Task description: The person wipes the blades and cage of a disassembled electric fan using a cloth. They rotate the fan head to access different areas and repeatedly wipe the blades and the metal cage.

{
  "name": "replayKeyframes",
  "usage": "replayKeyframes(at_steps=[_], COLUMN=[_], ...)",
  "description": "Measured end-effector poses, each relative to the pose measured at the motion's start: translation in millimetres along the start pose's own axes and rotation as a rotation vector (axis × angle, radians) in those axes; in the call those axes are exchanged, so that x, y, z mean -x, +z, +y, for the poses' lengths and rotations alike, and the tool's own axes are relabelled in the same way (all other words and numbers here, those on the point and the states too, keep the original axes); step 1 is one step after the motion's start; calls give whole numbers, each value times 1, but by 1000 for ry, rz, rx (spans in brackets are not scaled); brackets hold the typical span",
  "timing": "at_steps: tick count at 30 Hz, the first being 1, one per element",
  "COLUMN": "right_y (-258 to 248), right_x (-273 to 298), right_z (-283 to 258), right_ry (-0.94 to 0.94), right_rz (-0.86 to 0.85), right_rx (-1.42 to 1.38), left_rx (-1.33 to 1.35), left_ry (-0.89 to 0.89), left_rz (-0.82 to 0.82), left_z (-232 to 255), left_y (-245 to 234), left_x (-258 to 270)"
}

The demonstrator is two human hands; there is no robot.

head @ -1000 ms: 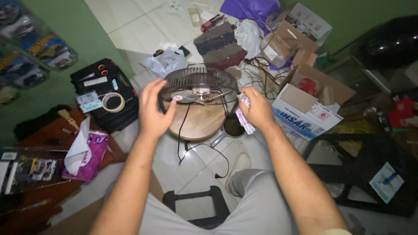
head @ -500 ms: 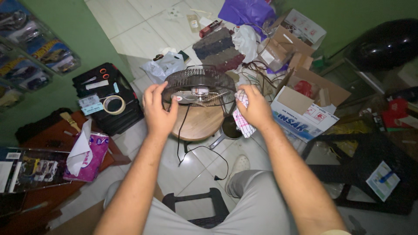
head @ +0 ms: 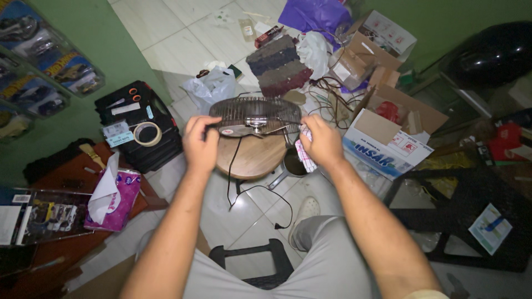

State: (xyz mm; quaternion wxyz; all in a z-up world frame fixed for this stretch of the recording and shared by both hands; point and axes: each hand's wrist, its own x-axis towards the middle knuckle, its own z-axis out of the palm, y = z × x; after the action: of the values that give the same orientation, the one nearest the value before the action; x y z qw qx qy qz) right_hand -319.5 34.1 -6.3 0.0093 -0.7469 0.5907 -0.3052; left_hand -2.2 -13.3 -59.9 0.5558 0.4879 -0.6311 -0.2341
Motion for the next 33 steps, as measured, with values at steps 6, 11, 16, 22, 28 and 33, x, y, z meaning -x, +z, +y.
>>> replayKeyframes(at_steps=[6,11,16,22,28,33], right_y=[7,9,9,4,16,41], right_x=[27,47,65,81,78,71], right_z=[7,11,11,13,21,25], right_ry=[-102,-213,-267,-267,-229,-139], right_rz=[64,94,68,58,119,180], right_rx=[-23,-26,8,13,9,-34], left_rx=[482,769,1103,1141,1203,1208], left_ry=[-982,-1334,-1249,-1222,-1146,-1113], left_rz=[244,-53,-170,-124,-27,20], left_z=[-64,-79,-79,-81,-77,-80], left_y=[-5,-19,-18,-13,-10,-3], left_x=[9,27,46,72,102,111])
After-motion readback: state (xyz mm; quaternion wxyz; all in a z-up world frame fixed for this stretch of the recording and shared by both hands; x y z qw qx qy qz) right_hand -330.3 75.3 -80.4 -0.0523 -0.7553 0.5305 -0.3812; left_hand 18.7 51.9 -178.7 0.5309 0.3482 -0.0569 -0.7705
